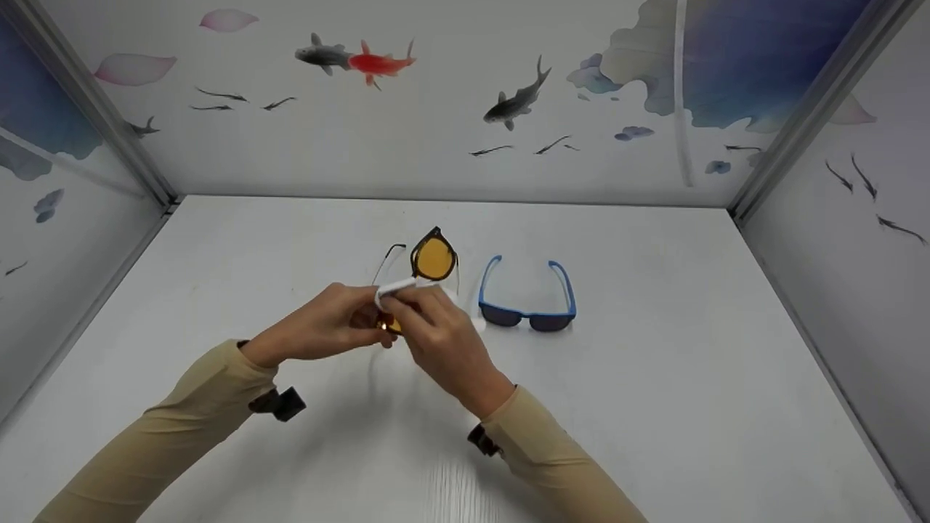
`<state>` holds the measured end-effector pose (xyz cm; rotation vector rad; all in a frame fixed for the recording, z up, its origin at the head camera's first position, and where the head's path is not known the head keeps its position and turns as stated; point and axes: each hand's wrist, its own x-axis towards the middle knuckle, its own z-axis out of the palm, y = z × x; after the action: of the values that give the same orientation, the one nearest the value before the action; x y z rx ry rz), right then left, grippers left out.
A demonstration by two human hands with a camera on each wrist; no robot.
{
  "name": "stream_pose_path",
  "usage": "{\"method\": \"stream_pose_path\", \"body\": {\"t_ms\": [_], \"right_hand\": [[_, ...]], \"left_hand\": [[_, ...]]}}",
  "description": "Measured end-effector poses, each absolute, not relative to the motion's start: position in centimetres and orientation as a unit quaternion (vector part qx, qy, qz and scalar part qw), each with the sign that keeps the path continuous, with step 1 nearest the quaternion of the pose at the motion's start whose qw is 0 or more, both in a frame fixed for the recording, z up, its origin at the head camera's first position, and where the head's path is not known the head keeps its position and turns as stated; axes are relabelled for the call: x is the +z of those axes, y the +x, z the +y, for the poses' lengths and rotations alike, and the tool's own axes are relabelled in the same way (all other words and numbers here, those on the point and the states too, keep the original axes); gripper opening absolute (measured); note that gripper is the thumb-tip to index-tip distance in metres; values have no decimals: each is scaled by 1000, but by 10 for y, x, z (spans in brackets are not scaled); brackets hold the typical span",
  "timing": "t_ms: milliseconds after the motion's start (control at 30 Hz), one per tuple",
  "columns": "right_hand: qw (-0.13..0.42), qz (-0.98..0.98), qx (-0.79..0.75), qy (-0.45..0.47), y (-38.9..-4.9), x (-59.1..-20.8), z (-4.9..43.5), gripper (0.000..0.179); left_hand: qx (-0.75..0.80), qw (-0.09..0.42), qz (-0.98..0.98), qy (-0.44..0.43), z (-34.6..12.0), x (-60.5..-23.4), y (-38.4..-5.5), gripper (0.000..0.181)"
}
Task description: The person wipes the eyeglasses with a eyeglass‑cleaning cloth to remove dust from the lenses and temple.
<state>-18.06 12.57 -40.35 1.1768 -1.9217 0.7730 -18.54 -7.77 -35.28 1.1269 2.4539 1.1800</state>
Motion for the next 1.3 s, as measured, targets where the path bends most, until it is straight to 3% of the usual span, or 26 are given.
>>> {"method": "stream_pose_path", "body": {"t_ms": [133,400,500,667,900,1167,1300], "right_hand": [[365,-728,277,511,-176,-406,130,21],[373,-768,293,431,-184,-401,136,21],[376,-754,294,452,-183,-400,131,18],[343,-741,265,513,-184,-404,141,18],[328,-797,219,458,-191,-387,149,21],[266,-783,167,536,-182,-382,140,15],[275,-812,157,491,-187,-382,149,14]], "left_hand": [[400,65,828,388,-78,-356,-184,14],[407,79,826,382,-74,-359,-184,20],[416,70,823,380,-72,-359,-185,22],[438,68,822,358,-78,-359,-186,14],[396,69,848,346,-74,-357,-186,14],[359,32,860,360,-66,-356,-188,11],[345,45,867,355,-66,-355,-188,13]]}}
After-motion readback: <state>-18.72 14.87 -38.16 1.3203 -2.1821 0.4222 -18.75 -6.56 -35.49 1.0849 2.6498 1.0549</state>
